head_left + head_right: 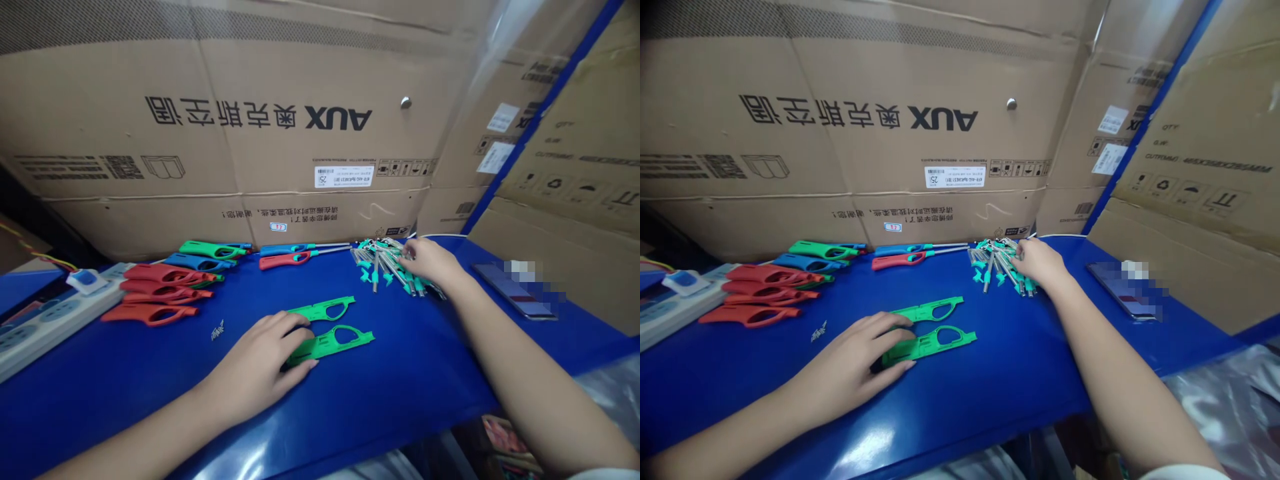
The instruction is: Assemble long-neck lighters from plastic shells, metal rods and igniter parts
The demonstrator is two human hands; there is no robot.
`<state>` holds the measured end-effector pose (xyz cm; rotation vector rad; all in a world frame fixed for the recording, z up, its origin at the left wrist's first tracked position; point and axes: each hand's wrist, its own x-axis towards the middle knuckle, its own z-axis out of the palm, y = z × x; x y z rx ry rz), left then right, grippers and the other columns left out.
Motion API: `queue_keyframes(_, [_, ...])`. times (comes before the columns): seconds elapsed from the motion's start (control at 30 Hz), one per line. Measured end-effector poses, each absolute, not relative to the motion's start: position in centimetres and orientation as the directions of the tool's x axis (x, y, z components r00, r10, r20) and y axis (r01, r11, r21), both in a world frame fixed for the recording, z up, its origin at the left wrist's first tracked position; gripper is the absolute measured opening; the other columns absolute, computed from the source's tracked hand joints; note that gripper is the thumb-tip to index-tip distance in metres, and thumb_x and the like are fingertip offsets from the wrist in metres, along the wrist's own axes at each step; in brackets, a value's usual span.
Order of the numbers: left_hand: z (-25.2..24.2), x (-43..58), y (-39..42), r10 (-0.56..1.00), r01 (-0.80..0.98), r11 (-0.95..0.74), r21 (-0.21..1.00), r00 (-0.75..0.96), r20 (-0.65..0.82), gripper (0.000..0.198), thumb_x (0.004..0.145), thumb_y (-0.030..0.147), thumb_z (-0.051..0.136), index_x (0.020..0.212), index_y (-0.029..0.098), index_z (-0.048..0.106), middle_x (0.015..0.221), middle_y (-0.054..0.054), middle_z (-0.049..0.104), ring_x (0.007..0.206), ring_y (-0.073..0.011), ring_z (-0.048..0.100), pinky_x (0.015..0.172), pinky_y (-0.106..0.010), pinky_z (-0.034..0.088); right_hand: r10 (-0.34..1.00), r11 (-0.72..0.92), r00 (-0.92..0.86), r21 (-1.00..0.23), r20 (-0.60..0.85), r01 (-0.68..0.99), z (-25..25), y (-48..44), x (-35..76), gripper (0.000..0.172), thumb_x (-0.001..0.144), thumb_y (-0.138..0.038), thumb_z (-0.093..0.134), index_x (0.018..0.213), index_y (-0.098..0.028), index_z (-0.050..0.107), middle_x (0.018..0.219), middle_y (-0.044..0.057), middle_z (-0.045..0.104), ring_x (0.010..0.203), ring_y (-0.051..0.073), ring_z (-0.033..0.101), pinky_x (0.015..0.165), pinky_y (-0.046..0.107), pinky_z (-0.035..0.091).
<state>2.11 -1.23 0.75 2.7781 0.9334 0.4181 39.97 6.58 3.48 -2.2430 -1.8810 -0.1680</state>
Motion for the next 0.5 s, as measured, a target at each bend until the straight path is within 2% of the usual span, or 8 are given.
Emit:
queue_keyframes(0.13, [0.9,1.8,-0.7,0.629,0.569,-0.772,0.285,0.749,0.208,0.02,0.097,0.028,0.055,0.114,0.022,0.064,0.116,-0.007,0.065,0.105,-0.0255,0.062,0.093,-0.044,0.052,0.961,-0.108,0.141,-0.146,0.238,0.983,2.5,7.4,40.4,0.011,0.079,-0.024,0.066,0.07,-0.019,0.06,0.088,0.009,0.067,0.077,0.02,0.061,0.064,0.028,0.04])
queue_keyframes(0.33, [0.9,1.0,0.7,0.683,0.615,-0.723,0.314,0.703,0.198,0.019,0.096,0.03,0.056,0.11,0.02,0.065,0.111,-0.009,0.065,0.106,-0.027,0.062,0.093,-0.043,0.054,0.926,0.021,0.093,-0.294,0.366,0.956,2.9,7.3,39.3,0.013,0.091,-0.032,0.051,0.087,-0.02,0.054,0.078,0.006,0.066,0.069,0.019,0.061,0.065,0.029,0.046])
queue_keyframes(0.5, [1.0,0.4,1.9,0.698,0.624,-0.711,0.324,0.684,0.212,0.02,0.095,0.03,0.058,0.108,0.019,0.066,0.11,-0.01,0.064,0.105,-0.0263,0.064,0.093,-0.04,0.054,0.85,0.3,-0.036,-0.427,0.525,0.853,3.3,6.1,36.7,0.018,0.095,-0.038,0.049,0.092,-0.021,0.053,0.08,0.005,0.065,0.069,0.018,0.06,0.066,0.029,0.046])
